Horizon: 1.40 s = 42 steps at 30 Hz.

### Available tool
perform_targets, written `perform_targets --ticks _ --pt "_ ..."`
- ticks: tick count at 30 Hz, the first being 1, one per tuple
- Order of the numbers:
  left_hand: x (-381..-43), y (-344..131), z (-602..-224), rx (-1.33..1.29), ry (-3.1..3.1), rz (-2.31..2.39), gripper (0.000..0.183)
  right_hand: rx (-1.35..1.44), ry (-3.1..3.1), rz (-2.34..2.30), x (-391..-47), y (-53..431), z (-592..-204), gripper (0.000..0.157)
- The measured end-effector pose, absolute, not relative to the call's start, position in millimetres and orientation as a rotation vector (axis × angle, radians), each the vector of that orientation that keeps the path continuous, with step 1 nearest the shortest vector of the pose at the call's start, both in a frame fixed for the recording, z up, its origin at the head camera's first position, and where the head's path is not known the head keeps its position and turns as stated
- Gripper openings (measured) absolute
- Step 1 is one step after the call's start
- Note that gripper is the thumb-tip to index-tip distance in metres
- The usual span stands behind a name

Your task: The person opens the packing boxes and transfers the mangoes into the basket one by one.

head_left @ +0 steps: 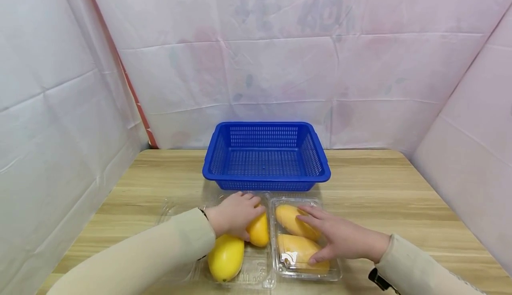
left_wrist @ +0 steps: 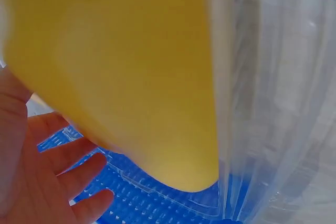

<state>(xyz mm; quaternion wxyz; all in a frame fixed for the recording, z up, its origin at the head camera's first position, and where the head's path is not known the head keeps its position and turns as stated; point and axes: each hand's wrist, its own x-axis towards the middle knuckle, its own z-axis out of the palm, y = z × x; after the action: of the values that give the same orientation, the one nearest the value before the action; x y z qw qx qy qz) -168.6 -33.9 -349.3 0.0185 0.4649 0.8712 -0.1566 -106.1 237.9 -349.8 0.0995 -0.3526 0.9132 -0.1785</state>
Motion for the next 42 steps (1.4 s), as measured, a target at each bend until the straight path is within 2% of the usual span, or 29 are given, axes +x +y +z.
perform_targets --ticks 13,31,42 --pt "-161.1 -21.4 -354.9 1.231 2.647 -0.501 0.085 -1.052 2.702 -0.54 -105.8 237.3 -350.4 0.091" --pt "-164.1 -27.6 -349.8 1.294 2.651 -0.405 0.07 -1.062 2.695 -0.572 -104.6 238.3 -353.3 0.091" --pt "-169.0 -32.8 -343.0 1.28 2.675 -0.292 0.072 -1.059 2.693 -0.569 -105.8 237.9 -351.9 0.09"
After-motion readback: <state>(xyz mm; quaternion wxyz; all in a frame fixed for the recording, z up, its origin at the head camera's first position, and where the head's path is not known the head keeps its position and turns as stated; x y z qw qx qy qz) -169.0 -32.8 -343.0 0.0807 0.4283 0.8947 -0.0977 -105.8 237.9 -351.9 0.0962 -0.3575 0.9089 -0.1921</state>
